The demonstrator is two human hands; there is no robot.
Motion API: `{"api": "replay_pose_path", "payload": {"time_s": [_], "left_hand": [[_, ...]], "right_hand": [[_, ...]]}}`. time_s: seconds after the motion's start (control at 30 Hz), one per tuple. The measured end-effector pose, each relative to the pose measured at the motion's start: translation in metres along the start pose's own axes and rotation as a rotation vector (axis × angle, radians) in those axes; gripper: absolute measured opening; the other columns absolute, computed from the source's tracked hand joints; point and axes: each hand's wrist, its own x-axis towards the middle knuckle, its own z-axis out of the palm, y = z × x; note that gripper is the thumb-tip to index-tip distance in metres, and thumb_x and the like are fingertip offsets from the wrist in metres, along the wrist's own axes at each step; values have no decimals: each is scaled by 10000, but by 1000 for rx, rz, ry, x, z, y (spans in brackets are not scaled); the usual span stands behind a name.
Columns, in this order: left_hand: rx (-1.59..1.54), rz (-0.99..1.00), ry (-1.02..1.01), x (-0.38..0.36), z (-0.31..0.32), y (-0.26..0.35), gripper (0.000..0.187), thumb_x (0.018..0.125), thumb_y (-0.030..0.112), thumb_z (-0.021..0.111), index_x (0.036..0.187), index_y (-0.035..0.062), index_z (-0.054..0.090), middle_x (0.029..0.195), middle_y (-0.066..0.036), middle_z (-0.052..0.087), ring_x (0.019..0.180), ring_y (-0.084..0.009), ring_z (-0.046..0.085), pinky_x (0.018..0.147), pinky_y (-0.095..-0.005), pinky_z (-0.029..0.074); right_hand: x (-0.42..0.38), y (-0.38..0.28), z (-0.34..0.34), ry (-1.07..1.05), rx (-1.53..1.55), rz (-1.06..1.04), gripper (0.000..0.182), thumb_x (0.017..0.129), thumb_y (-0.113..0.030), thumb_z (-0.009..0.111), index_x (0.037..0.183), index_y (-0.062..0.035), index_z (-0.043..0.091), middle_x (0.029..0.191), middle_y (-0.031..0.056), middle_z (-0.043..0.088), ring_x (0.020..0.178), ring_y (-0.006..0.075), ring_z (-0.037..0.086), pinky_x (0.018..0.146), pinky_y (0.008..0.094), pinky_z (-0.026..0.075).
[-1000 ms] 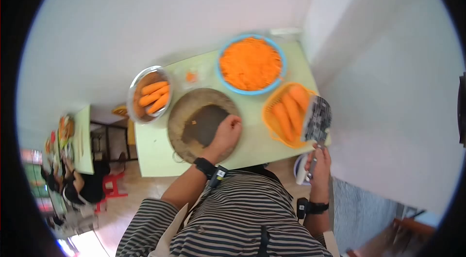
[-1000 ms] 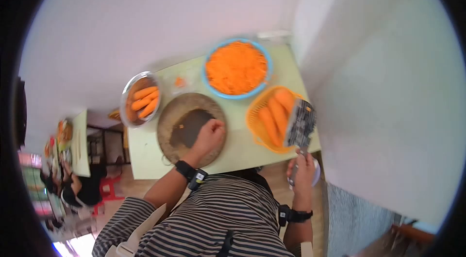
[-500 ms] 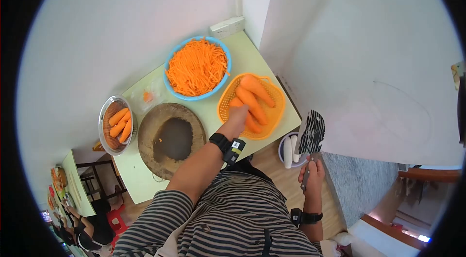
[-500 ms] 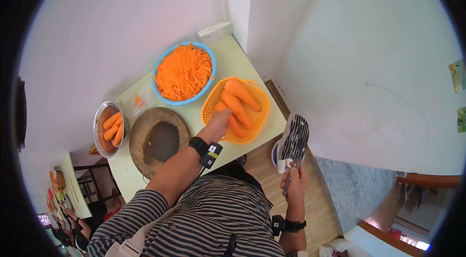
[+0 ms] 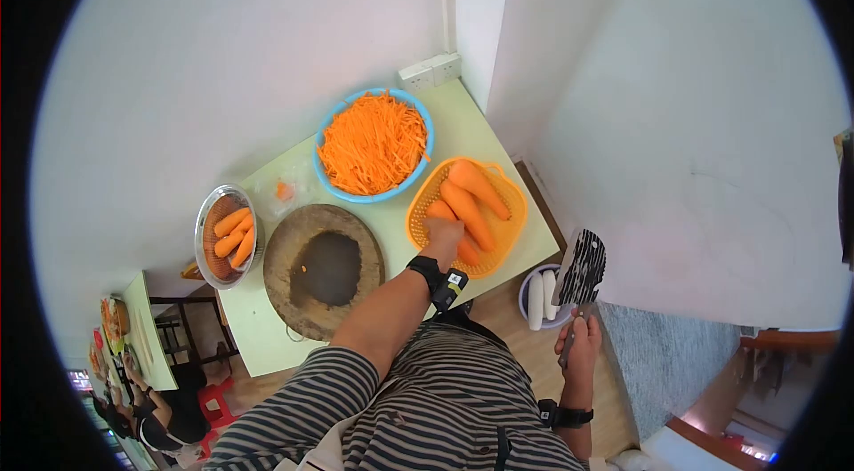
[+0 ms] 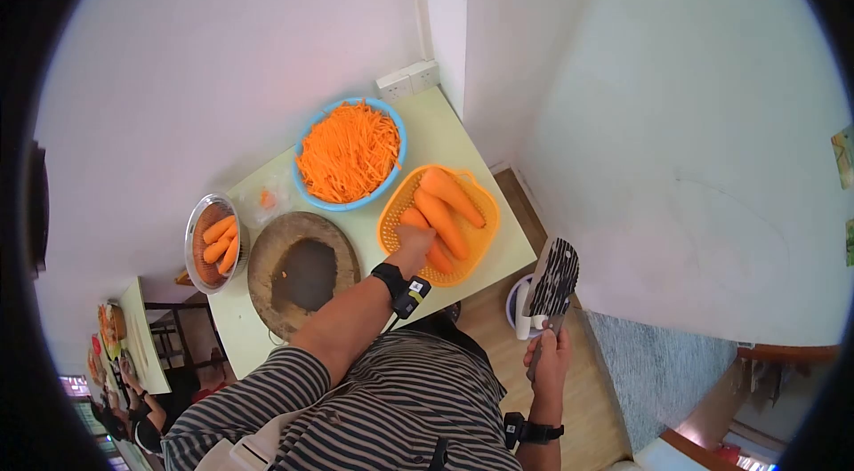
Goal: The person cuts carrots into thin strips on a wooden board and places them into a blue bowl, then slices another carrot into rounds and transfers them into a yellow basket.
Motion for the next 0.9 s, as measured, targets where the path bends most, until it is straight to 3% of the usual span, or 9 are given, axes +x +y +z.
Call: {"api": "replay_pose_path", "payload": {"time_s": [0.1, 0.2, 0.3, 0.37, 0.5, 0.57, 0.77, 0.83, 0.9], "left_hand": [[-126, 63, -164, 21, -2, -19, 622, 930, 69, 648, 1364, -115, 242, 1249, -206, 560, 1071, -304, 633, 861, -408, 548], [-113, 93, -67, -42, -29, 27, 788, 871, 237, 737, 1397, -142, 289, 1299, -300, 567, 1203, -423, 587, 1029, -407, 480], [-357, -14, -143, -24, -23, 10, 644, 913, 212, 677, 1365, -110, 350, 1240, -266, 586, 1102, -401, 628, 908, -453, 547], [-649, -152, -436, -79, -66, 62, 365, 989, 230, 565, 1222, -34, 471, 1096, -176, 588, 649, -274, 629, 523, -405, 534], [-714, -153, -577, -127, -146, 83, 364, 995, 242, 542, 1262, -2, 500, 1060, -130, 590, 693, -250, 645, 534, -385, 550], [-614, 60, -626, -134, -195, 58, 497, 983, 262, 571, 1399, 21, 447, 1088, -133, 596, 735, -205, 642, 589, -358, 572], [-188, 289, -336, -115, -286, -33, 607, 937, 257, 658, 1449, 18, 435, 1099, -129, 622, 830, -229, 671, 710, -348, 573], [120, 639, 34, -106, -299, -65, 577, 910, 212, 682, 1410, 4, 480, 1115, -173, 635, 965, -289, 670, 844, -387, 552], [144, 583, 115, -109, -312, -77, 555, 872, 183, 699, 1360, -7, 516, 1152, -220, 620, 1068, -360, 633, 948, -416, 510]], "right_hand": [[5, 0, 1, -7, -16, 7, 212, 1017, -205, 508, 1153, -55, 569, 687, 39, 569, 465, 112, 506, 420, 249, 411], [11, 4, -2, -17, 2, 26, 208, 1018, -203, 509, 1144, -49, 572, 684, 37, 562, 461, 111, 496, 414, 250, 412], [13, -2, -1, -51, -55, -6, 207, 1024, -206, 502, 1138, -47, 571, 680, 32, 552, 457, 108, 485, 406, 250, 410], [22, -1, -1, -97, -81, -21, 205, 1029, -205, 489, 1134, -51, 573, 676, 27, 546, 454, 103, 478, 400, 250, 407], [36, -9, 13, -138, -96, -39, 210, 1026, -199, 483, 1132, -41, 571, 673, 24, 544, 454, 97, 475, 402, 246, 403], [43, -14, 25, -171, -125, -41, 212, 1023, -197, 486, 1134, -37, 570, 672, 23, 544, 454, 95, 474, 405, 241, 400], [45, -25, 88, -373, -161, -133, 222, 1018, -187, 499, 1165, -34, 560, 678, 25, 550, 463, 94, 479, 431, 232, 402], [40, -22, 107, -468, -228, -177, 218, 1017, -180, 497, 1172, -39, 556, 678, 26, 552, 470, 94, 484, 439, 232, 405], [31, -20, 126, -527, -291, -184, 207, 1015, -162, 502, 1171, -38, 558, 695, 29, 567, 494, 90, 503, 465, 232, 422]]}}
